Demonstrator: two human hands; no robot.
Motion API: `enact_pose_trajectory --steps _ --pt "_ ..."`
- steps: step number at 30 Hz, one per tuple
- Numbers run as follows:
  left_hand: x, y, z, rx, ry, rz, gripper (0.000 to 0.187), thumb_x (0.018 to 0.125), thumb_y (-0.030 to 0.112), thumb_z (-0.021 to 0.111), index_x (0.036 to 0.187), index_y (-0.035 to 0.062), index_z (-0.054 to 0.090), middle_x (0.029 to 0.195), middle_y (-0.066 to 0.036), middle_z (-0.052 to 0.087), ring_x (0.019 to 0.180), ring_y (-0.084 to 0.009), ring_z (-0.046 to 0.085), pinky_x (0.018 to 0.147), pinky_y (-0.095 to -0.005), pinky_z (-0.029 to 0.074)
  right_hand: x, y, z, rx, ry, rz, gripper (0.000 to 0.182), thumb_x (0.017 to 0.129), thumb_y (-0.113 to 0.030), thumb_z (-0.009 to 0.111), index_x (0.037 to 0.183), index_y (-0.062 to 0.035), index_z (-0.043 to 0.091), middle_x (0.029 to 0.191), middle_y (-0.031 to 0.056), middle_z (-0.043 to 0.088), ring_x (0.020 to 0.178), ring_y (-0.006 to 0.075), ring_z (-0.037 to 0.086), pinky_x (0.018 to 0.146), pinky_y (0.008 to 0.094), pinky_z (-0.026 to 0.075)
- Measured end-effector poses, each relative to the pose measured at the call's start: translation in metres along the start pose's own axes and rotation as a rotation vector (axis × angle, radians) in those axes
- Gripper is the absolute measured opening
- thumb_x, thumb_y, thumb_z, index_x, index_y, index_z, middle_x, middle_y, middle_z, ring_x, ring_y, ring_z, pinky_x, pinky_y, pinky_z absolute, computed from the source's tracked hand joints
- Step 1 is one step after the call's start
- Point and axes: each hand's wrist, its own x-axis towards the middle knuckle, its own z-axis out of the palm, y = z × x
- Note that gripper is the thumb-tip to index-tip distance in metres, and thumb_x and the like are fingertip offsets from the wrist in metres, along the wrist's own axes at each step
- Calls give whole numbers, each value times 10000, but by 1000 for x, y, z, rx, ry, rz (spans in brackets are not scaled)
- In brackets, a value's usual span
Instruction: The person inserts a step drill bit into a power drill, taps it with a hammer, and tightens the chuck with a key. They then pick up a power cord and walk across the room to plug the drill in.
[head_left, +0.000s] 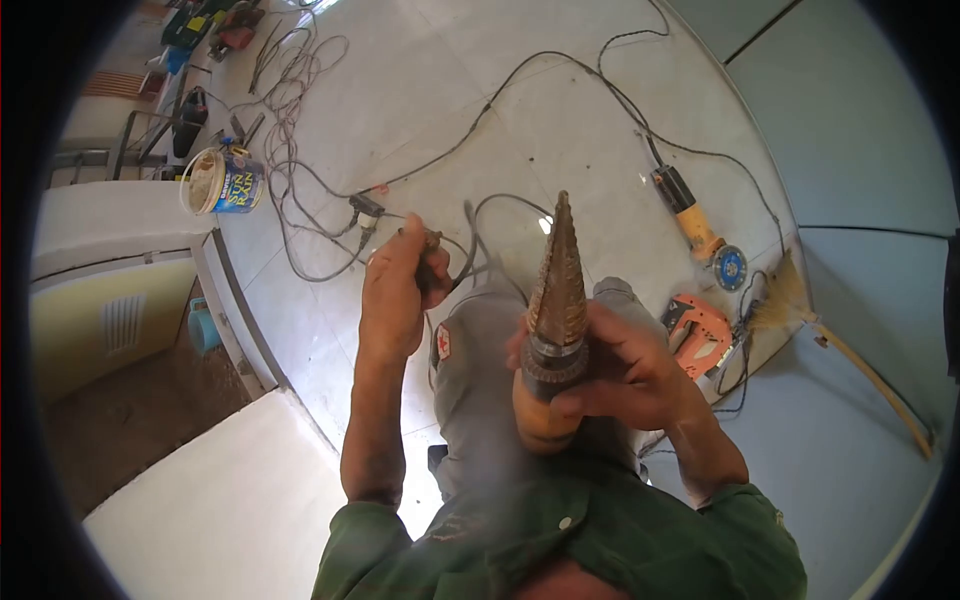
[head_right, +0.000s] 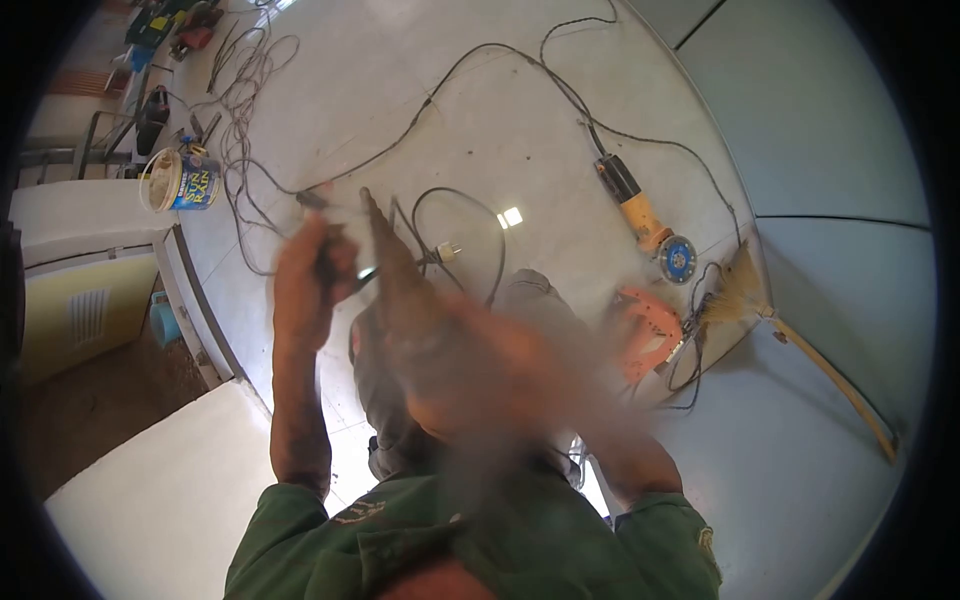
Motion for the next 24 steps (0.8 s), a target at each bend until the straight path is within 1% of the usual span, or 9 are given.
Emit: enact_pose_trajectory --steps 1,3,4,6,10,14,16,22,24 --pt "-6 3 3 62 89 -13 258 976 257 474 826 56 532 718 -31 538 564 -90 458 510 -208 369 0 0 0 -30 2 1 551 737 12 743 1203 3 448 1141 124 564 1067 189 557 921 336 441" --pt "-20 11 10 50 108 0 214 968 222 498 863 40 536 766 -41 553 591 -92 477 538 -211 388 -4 -1 5 -132 114 -2 580 712 31 762 1204 1 456 1120 113 572 1054 171 559 910 323 449" --pt "-26 12 12 43 115 3 194 964 205 509 882 31 538 790 -45 560 605 -93 487 553 -213 397 -4 -1 6 -196 107 -32 593 700 31 775 1202 1 460 1117 105 572 1049 163 558 907 318 450" --pt "-31 13 4 95 0 59 151 958 162 512 920 18 538 814 -52 570 638 -98 503 585 -218 410 2 -5 7 -342 93 -117 618 676 33 799 1197 0 469 1112 89 571 1039 147 557 902 309 453" --pt "-33 9 -1 97 -175 96 127 953 133 522 949 9 544 840 -52 586 672 -95 515 609 -220 412 0 -9 14 -230 135 -4 655 667 25 808 1229 11 472 1102 65 569 1026 126 554 900 293 456" --pt "-26 5 4 47 -126 59 154 957 161 529 940 10 553 838 -42 589 681 -95 519 607 -219 407 -2 -13 16 -102 183 119 715 656 28 814 1277 24 458 1121 67 570 1041 130 554 910 296 455" --pt "-22 -1 2 29 -167 45 166 957 177 534 938 14 560 839 -39 591 681 -94 522 603 -218 405 -5 -12 15 -125 160 116 714 671 18 803 1289 30 447 1146 86 571 1060 148 556 921 306 454" --pt "-23 -8 2 -32 -188 30 165 960 186 527 948 27 570 856 -39 604 692 -97 536 618 -226 416 -3 -31 27 -254 99 162 626 780 -74 719 1308 47 405 1191 174 564 1100 242 566 964 362 437" --pt "-22 -10 -3 -51 -209 33 163 961 186 524 962 28 566 886 -46 610 708 -99 541 629 -228 420 0 -25 24 -234 44 98 615 805 -111 698 1314 50 392 1185 191 561 1101 264 567 968 372 433"
